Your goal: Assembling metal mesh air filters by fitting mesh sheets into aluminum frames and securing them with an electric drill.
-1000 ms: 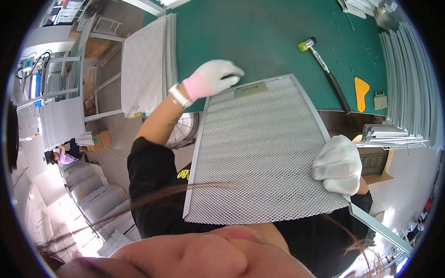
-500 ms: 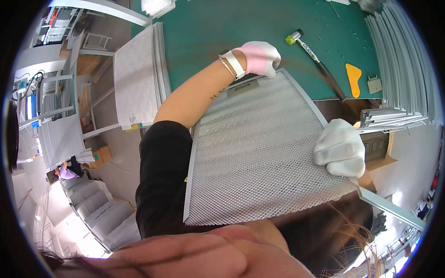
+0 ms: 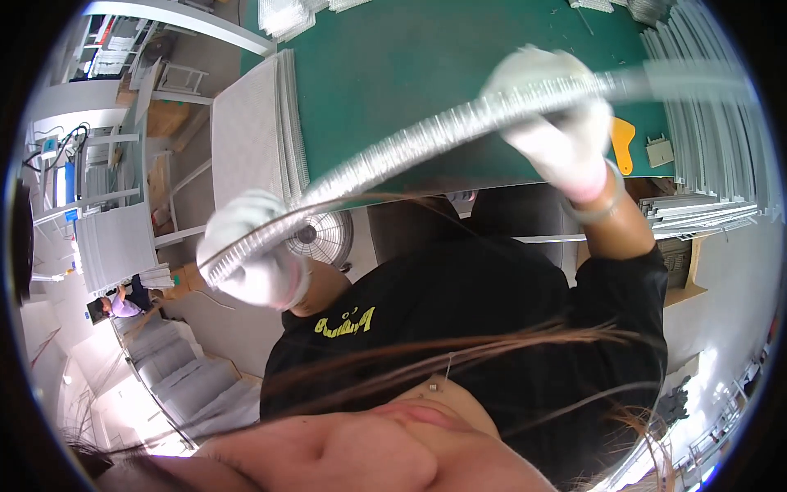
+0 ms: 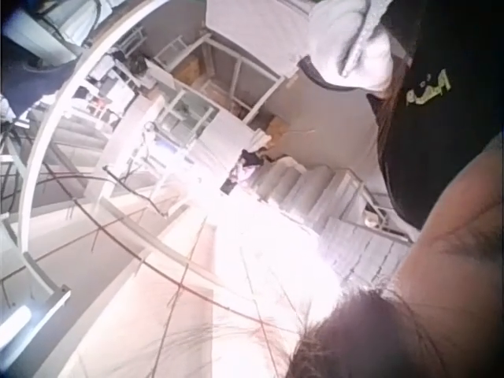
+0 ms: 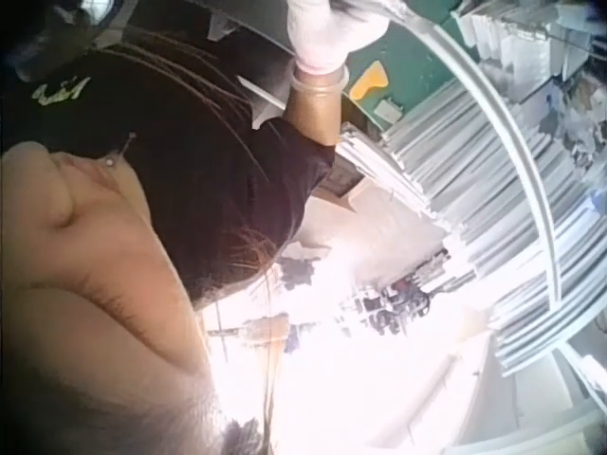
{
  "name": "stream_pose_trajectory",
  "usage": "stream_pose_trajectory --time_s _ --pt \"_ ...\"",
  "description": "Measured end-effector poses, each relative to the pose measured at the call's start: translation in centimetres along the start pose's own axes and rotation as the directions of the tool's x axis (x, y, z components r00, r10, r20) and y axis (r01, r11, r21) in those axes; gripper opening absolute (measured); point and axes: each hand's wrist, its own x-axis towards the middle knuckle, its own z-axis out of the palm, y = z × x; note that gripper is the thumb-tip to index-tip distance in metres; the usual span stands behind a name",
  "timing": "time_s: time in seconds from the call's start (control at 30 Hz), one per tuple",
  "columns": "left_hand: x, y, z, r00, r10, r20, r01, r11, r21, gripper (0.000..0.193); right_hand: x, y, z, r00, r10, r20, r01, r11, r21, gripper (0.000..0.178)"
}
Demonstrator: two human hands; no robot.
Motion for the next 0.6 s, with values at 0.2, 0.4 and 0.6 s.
stream_pose_trajectory --time_s 0.2,0.4,0.6 --pt "0.6 -1.8 1.4 0.828 -0.058 -0.557 0.155 0.98 0.129 0.013 -6.9 9.1 1.3 0.917 0.374 0.141 -0.295 0.872 -0.39 0.052" --pt "1.4 -2.6 2.2 0.747 -0.078 -0.66 0.153 0.987 0.057 0.018 -9.7 12.6 2.7 0.859 0.494 -0.132 -0.462 0.637 -0.617 0.069" --pt "1.3 -2.7 1.5 0.764 -0.13 -0.633 0.233 0.969 0.082 0.016 -0.9 7.2 -2.1 0.952 0.303 -0.038 -0.29 0.936 0.198 0.04"
